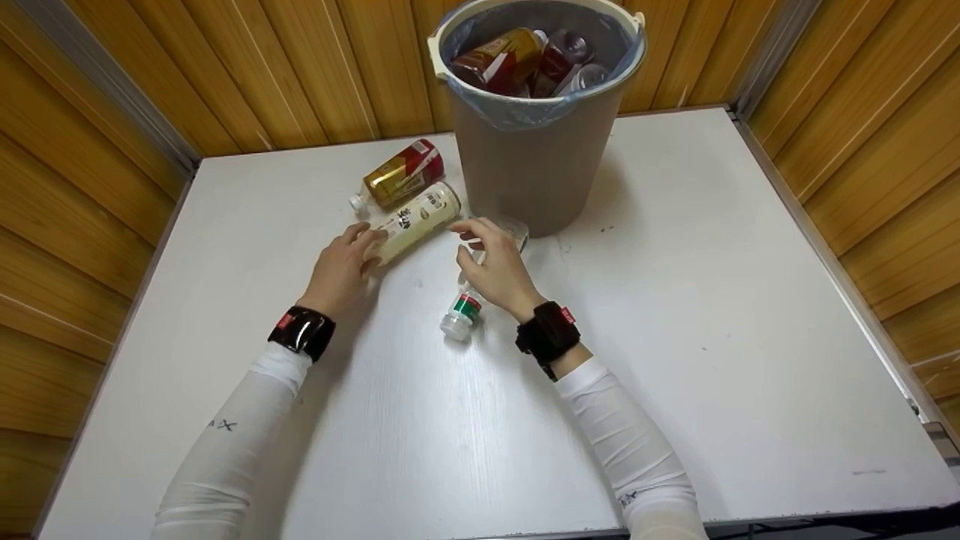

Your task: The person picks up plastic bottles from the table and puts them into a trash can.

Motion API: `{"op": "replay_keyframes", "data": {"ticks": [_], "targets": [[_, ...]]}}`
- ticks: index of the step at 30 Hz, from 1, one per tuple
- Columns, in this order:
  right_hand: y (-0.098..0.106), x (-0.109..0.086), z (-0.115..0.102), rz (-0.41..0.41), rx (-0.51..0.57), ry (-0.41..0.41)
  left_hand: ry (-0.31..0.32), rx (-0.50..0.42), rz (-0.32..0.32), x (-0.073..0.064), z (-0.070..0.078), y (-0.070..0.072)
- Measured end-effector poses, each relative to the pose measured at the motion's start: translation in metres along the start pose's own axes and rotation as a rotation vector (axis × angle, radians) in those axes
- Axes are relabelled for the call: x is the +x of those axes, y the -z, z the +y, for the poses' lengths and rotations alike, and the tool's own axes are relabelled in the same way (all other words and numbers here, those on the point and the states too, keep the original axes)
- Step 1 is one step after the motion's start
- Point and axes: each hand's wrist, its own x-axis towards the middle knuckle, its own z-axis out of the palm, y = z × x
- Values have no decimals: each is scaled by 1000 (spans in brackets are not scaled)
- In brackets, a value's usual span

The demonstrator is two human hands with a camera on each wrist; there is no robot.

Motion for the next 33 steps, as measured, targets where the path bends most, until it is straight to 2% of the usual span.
{"op": "replay_keyframes", "data": {"ticks": [7,11,14,17,22,27,33], "targets": [[2,-3,0,-13,-3,-14,-103,-6,29,-40,-10,9],[2,-4,-1,0,0,-5,-120,31,5,-47,-9,15],[2,-4,-3,2,6,8,-93,51,-21,-42,-1,19],[2,-4,-5,8,17,16,-87,54,-30,-30,11,21],[1,-4,-5,10,33,13,-85,79,-49,-8,24,17],[-2,-5,-2,-6,40,-1,-37,101,-75,1,18,2],[-3,-5,-2,-9,47,-5,3,104,-77,-2,7,-12]]}}
